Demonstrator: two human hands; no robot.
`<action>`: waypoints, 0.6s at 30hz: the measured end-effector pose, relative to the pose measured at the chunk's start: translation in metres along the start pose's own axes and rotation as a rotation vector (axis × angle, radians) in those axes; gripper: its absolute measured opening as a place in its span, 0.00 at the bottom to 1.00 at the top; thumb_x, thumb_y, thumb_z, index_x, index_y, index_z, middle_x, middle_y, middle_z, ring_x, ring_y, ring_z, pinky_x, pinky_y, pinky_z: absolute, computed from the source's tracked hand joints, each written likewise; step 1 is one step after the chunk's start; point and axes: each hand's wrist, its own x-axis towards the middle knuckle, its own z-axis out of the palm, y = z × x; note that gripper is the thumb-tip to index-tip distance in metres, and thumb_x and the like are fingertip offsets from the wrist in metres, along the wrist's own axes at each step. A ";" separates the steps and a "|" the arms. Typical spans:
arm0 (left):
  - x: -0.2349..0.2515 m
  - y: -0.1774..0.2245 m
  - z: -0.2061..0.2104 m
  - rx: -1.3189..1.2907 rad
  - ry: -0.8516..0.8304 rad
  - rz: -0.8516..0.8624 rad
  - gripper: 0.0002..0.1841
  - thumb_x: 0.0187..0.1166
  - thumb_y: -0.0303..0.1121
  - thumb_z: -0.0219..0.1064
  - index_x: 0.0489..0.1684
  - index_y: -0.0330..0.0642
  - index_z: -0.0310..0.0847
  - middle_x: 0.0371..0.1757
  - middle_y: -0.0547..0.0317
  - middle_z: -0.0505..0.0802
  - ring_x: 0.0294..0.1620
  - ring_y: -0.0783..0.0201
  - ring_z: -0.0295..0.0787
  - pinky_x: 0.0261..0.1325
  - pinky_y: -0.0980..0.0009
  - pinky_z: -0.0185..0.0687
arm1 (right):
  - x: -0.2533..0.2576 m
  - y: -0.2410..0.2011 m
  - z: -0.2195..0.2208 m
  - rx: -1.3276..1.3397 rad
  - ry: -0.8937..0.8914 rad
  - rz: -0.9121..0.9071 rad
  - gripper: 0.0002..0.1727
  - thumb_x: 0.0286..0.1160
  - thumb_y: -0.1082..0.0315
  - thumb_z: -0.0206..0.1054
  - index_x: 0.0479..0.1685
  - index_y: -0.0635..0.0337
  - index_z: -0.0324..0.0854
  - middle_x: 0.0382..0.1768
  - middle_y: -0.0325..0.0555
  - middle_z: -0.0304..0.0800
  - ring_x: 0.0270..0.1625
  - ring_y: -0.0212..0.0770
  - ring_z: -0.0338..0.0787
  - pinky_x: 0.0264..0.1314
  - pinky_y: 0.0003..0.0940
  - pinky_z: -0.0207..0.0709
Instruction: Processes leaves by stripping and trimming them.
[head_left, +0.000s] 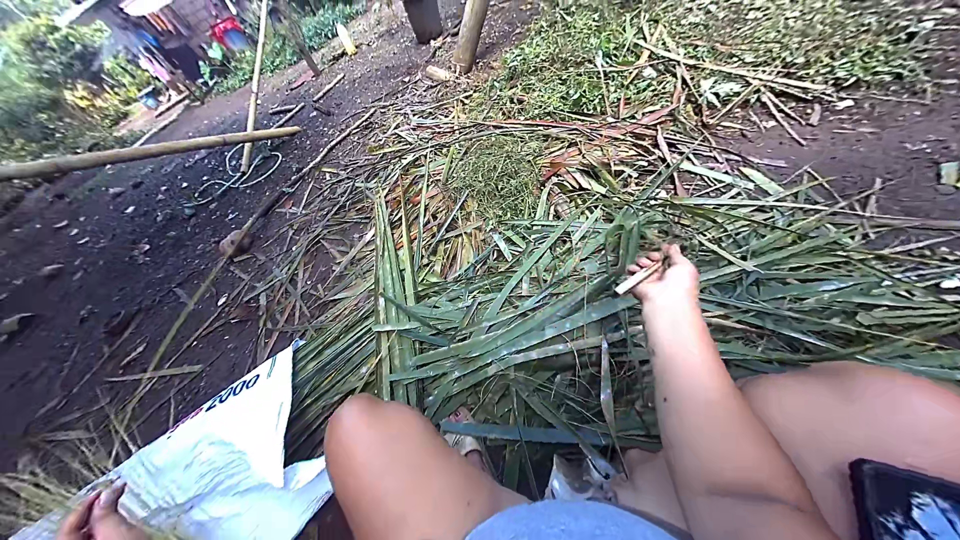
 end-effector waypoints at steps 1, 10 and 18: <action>0.004 0.011 0.013 -0.128 0.115 0.018 0.19 0.90 0.28 0.54 0.62 0.13 0.75 0.52 0.42 0.88 0.50 0.78 0.83 0.60 0.81 0.77 | 0.001 0.007 -0.003 0.007 0.005 0.038 0.17 0.93 0.47 0.46 0.37 0.45 0.67 0.16 0.28 0.68 0.13 0.26 0.68 0.19 0.22 0.71; -0.005 0.213 0.187 -0.795 -0.042 -0.195 0.21 0.96 0.34 0.43 0.80 0.30 0.61 0.61 0.50 0.86 0.51 0.68 0.88 0.54 0.67 0.85 | -0.061 0.100 0.007 -0.735 -0.427 0.354 0.20 0.95 0.69 0.45 0.79 0.62 0.68 0.48 0.52 0.89 0.46 0.44 0.92 0.48 0.42 0.87; -0.080 0.252 0.268 -1.120 -0.501 -0.527 0.10 0.91 0.28 0.55 0.64 0.37 0.71 0.50 0.53 0.92 0.42 0.63 0.94 0.48 0.65 0.91 | -0.076 0.125 -0.015 -0.848 -0.287 0.461 0.27 0.97 0.46 0.36 0.87 0.42 0.60 0.53 0.52 0.93 0.35 0.43 0.92 0.29 0.34 0.79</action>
